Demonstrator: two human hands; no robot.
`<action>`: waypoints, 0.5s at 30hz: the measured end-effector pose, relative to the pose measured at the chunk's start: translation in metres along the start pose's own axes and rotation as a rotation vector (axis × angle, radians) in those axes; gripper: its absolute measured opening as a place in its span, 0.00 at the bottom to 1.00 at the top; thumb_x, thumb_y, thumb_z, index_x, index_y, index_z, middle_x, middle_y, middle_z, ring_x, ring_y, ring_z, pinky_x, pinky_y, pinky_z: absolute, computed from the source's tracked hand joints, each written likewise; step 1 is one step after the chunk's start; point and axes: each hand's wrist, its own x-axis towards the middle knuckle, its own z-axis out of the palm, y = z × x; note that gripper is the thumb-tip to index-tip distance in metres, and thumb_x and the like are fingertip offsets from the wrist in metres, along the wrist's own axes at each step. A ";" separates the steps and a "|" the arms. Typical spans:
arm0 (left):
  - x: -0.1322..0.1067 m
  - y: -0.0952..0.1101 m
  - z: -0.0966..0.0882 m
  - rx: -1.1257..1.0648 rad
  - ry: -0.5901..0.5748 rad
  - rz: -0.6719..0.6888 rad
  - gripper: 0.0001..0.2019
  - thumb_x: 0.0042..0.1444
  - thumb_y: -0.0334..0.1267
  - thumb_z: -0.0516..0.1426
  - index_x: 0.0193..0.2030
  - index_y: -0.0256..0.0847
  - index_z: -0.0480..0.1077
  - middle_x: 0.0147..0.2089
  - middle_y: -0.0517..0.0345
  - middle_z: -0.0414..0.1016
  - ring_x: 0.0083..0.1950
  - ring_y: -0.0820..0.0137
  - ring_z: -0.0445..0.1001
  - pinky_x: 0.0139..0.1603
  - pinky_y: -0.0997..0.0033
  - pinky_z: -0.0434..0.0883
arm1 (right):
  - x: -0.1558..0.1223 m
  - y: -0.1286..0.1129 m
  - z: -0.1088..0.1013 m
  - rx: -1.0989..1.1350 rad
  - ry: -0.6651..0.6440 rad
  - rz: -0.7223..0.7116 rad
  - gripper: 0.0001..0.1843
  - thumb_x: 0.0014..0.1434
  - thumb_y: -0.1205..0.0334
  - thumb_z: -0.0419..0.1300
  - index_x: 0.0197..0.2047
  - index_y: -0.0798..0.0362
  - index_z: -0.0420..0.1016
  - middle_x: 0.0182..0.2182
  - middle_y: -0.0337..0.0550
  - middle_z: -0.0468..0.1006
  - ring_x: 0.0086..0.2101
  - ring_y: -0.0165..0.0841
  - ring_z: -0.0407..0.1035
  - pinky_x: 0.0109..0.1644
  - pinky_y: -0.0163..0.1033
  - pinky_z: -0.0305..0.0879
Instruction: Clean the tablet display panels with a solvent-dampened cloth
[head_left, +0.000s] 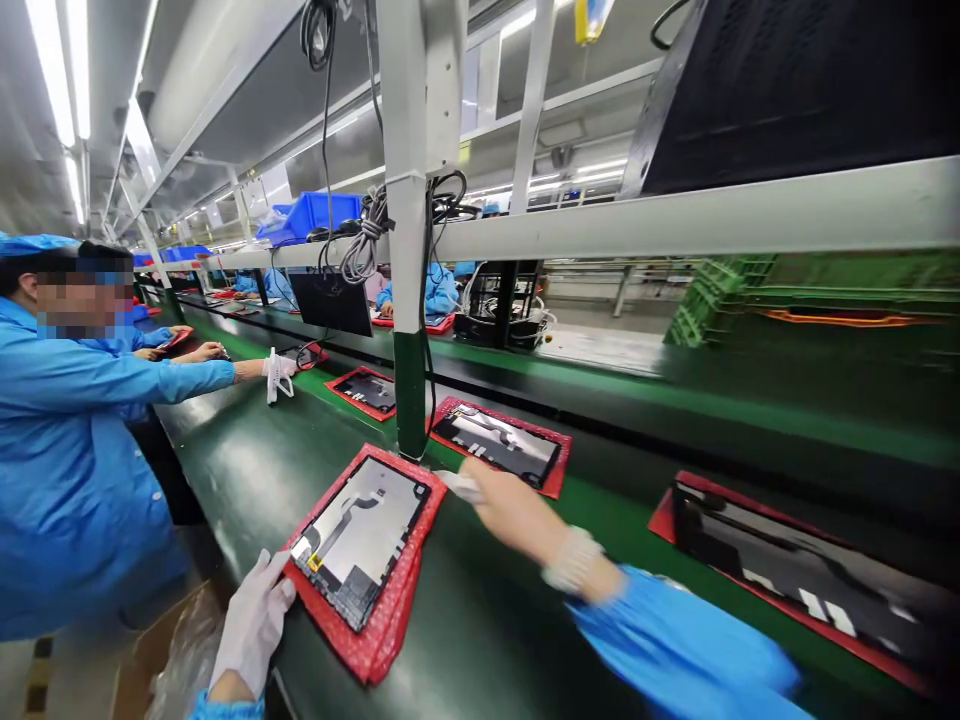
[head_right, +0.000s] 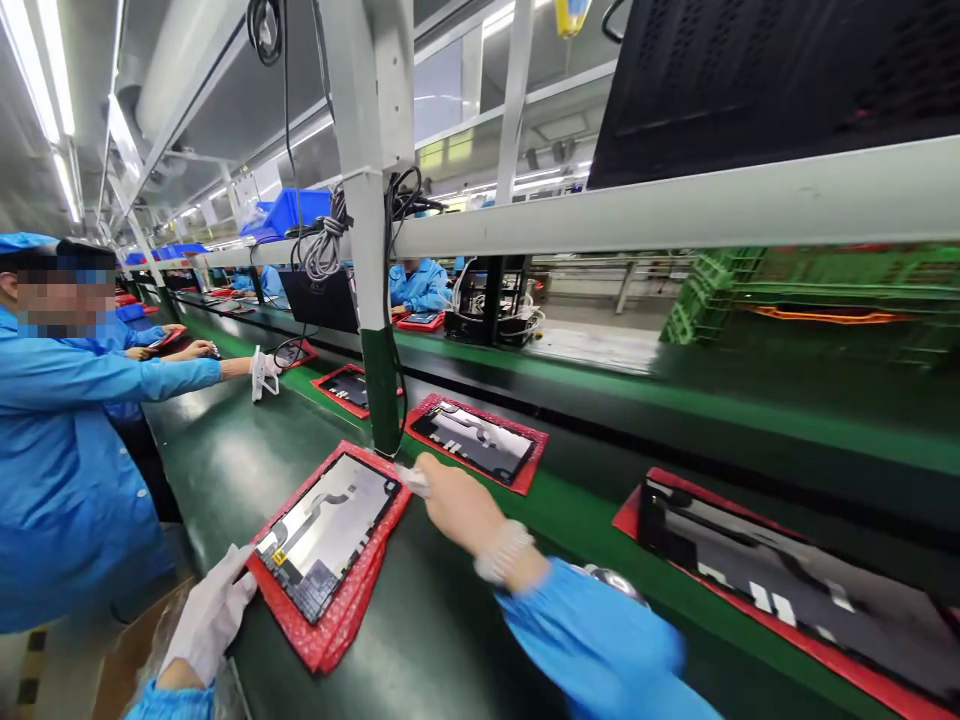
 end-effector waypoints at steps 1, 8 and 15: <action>-0.003 0.000 0.001 -0.044 -0.012 -0.008 0.17 0.51 0.44 0.55 0.47 0.46 0.74 0.53 0.59 0.75 0.64 0.59 0.60 0.64 0.63 0.58 | 0.022 -0.017 0.018 -0.034 0.005 0.049 0.06 0.57 0.71 0.52 0.37 0.52 0.66 0.32 0.43 0.75 0.32 0.34 0.68 0.32 0.34 0.55; -0.026 0.024 0.018 -0.923 -0.240 -0.528 0.21 0.51 0.56 0.54 0.44 0.43 0.70 0.29 0.55 0.78 0.30 0.66 0.79 0.29 0.70 0.74 | 0.089 -0.046 0.082 -0.090 0.070 0.133 0.10 0.52 0.77 0.51 0.36 0.54 0.65 0.34 0.49 0.74 0.38 0.38 0.68 0.37 0.36 0.55; -0.020 0.038 0.023 -0.850 -0.315 -0.488 0.22 0.52 0.53 0.54 0.49 0.43 0.66 0.25 0.58 0.76 0.21 0.70 0.75 0.19 0.75 0.68 | 0.090 -0.039 0.092 0.213 0.184 0.210 0.09 0.57 0.71 0.47 0.39 0.54 0.64 0.39 0.50 0.72 0.41 0.39 0.67 0.41 0.39 0.58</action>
